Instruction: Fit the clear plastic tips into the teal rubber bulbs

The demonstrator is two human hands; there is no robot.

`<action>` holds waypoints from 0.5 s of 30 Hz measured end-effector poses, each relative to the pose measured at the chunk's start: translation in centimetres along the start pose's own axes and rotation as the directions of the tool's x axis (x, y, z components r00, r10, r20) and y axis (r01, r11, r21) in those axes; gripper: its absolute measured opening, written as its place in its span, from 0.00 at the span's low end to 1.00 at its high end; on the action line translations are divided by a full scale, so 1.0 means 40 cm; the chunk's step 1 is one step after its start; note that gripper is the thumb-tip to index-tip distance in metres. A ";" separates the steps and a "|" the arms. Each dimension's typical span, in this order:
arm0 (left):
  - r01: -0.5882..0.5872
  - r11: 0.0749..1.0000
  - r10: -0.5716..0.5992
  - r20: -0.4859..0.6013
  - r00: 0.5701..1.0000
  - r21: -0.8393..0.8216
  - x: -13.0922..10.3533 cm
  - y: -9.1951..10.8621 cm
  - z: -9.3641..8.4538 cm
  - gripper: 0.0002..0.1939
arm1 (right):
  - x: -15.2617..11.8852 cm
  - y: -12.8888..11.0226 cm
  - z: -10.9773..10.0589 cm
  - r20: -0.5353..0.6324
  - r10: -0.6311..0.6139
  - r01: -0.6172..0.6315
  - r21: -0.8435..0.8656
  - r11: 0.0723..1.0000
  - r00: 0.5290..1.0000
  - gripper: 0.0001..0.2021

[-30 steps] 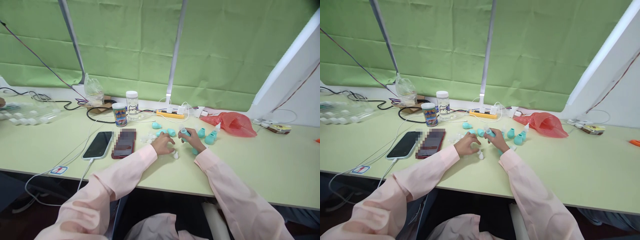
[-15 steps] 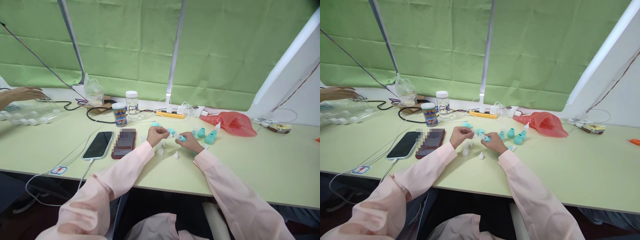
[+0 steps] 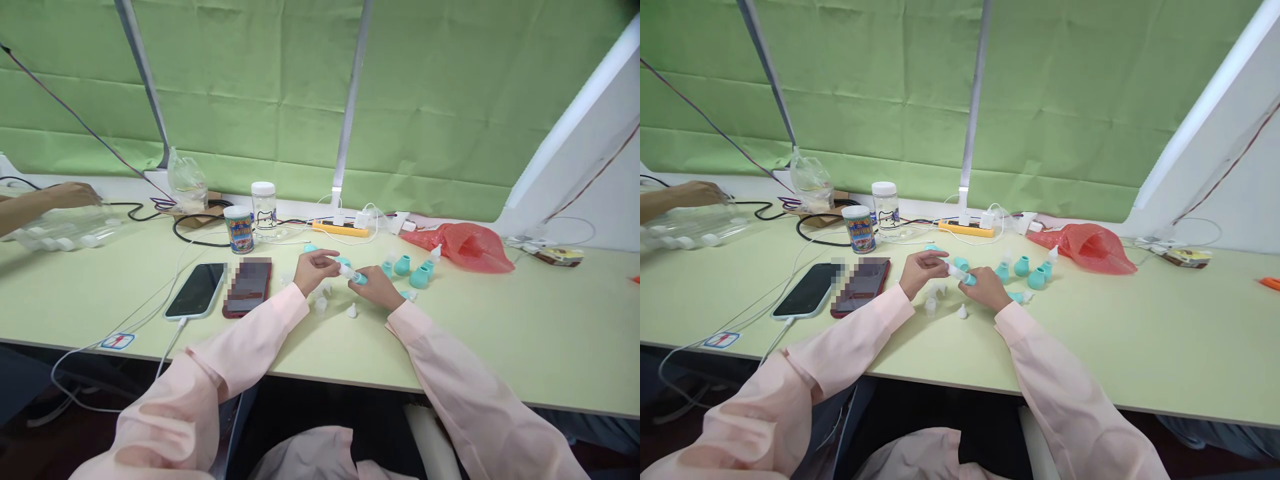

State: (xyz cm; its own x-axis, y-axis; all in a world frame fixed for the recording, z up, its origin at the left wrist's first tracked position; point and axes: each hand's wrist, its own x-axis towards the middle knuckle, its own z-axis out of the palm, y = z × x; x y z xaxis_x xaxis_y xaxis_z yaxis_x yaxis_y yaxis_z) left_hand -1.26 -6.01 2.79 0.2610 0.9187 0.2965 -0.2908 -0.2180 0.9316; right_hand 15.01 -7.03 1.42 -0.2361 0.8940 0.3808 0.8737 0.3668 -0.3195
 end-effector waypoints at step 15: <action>0.016 0.991 -0.015 -0.015 1.000 0.131 0.015 -0.020 -0.013 0.17 | -0.006 -0.015 0.007 0.019 0.083 -0.079 -0.173 0.982 0.996 0.11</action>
State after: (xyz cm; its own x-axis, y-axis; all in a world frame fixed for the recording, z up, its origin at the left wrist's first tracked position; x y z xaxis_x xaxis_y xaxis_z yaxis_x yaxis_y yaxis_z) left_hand -1.35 -5.13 2.12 0.2519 0.9265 0.2796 -0.1635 -0.2441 0.9559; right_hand 14.45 -7.40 1.28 -0.1704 0.9261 0.3365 0.9500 0.2451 -0.1935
